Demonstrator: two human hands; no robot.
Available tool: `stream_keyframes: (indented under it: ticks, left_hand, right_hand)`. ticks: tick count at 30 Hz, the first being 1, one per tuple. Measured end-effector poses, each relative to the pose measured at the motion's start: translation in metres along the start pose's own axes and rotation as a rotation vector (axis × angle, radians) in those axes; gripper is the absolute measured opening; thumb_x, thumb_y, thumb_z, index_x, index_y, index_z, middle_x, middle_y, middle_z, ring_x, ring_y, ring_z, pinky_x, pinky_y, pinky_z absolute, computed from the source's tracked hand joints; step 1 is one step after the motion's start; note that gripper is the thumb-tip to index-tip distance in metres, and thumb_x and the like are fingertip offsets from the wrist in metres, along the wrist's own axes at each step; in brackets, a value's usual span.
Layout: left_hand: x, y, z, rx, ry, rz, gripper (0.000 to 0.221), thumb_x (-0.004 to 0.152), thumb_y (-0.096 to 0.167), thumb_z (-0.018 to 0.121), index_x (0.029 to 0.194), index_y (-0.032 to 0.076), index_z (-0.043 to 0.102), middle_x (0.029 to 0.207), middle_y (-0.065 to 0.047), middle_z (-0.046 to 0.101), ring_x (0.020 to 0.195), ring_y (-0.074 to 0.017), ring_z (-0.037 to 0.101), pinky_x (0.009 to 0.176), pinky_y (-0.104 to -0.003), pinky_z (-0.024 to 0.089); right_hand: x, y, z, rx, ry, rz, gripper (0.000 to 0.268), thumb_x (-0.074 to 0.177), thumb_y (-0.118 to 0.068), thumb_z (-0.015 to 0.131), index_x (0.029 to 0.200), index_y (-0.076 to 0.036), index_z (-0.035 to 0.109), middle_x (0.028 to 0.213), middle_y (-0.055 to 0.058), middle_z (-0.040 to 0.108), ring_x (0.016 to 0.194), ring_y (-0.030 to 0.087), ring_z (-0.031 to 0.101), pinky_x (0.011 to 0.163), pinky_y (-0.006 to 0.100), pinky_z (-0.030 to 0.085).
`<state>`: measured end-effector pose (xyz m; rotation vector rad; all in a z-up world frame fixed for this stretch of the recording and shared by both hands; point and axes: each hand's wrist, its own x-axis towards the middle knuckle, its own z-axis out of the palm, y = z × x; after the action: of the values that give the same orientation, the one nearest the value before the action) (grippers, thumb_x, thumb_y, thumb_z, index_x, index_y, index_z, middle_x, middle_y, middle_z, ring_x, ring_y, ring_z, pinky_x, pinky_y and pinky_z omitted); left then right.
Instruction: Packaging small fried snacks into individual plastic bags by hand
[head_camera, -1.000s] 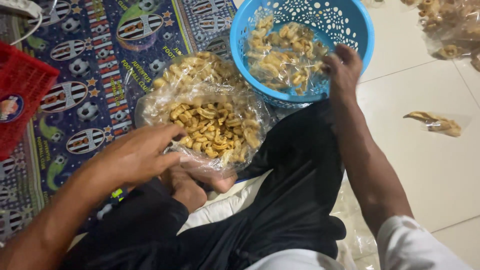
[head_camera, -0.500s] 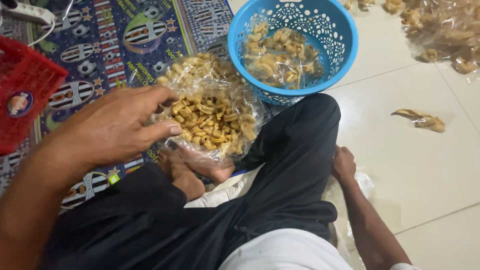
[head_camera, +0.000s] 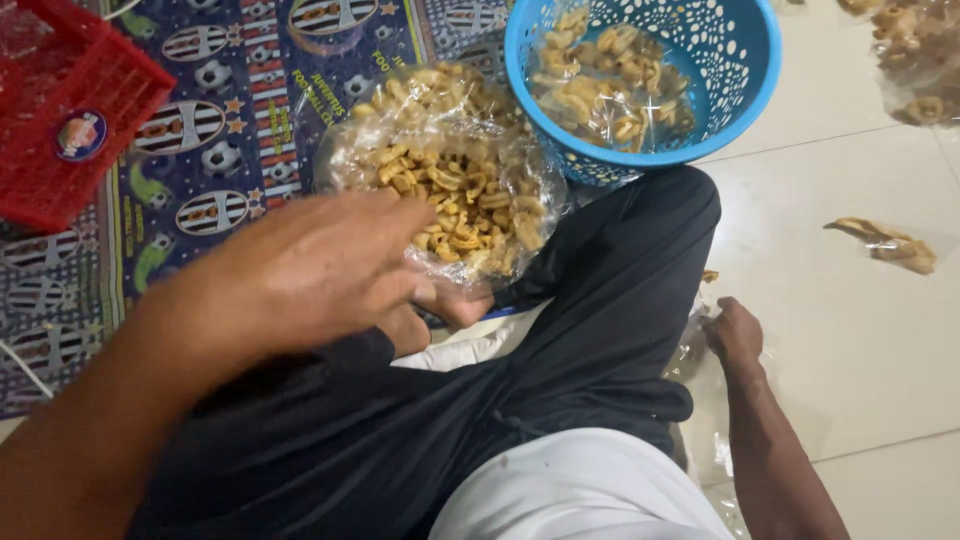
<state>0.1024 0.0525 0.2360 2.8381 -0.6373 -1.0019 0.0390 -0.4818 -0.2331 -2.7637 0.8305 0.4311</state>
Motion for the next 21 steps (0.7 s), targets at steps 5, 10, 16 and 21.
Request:
stream_keyframes:
  ticks: [5,10,16,21]
  left_hand:
    - [0.021,-0.026,0.004,0.088,0.125,0.048,0.034,0.095,0.042,0.059,0.114,0.014,0.055,0.111,-0.013,0.065,0.106,-0.0370,0.062,0.084,-0.054,0.046]
    - [0.027,-0.026,0.001,0.136,0.130,0.084,0.039,0.093,0.042,0.059,0.122,0.016,0.054,0.117,-0.012,0.065,0.111,-0.0383,0.062,0.085,-0.054,0.046]
    - [0.038,-0.025,0.003,0.086,0.136,-0.010,0.061,0.089,0.041,0.059,0.147,0.025,0.046,0.144,-0.008,0.057,0.126,-0.0373,0.060,0.093,-0.056,0.050]
    - [0.048,-0.008,0.010,-0.070,0.219,0.197,0.062,0.092,0.041,0.060,0.148,0.016,0.050,0.143,-0.012,0.060,0.119,-0.0344,0.063,0.092,-0.053,0.049]
  right_hand:
    - [-0.005,0.020,0.012,0.077,0.185,0.006,0.038,0.086,-0.017,0.068,0.123,-0.013,0.075,0.110,0.018,0.077,0.098,0.044,0.071,0.080,0.049,0.055]
    - [-0.030,0.015,-0.044,0.262,0.392,-0.091,0.042,0.077,-0.019,0.061,0.116,-0.017,0.077,0.091,0.006,0.079,0.089,0.029,0.074,0.074,0.038,0.053]
    - [-0.123,-0.077,-0.192,1.031,0.296,-0.258,0.022,0.102,0.000,0.066,0.124,-0.002,0.067,0.093,0.010,0.070,0.075,0.017,0.069,0.069,0.027,0.062]
    - [-0.164,-0.127,-0.226,1.482,0.099,-0.548,0.020,0.096,0.001,0.070,0.115,-0.001,0.067,0.089,0.005,0.060,0.070,0.022,0.065,0.066,0.029,0.055]
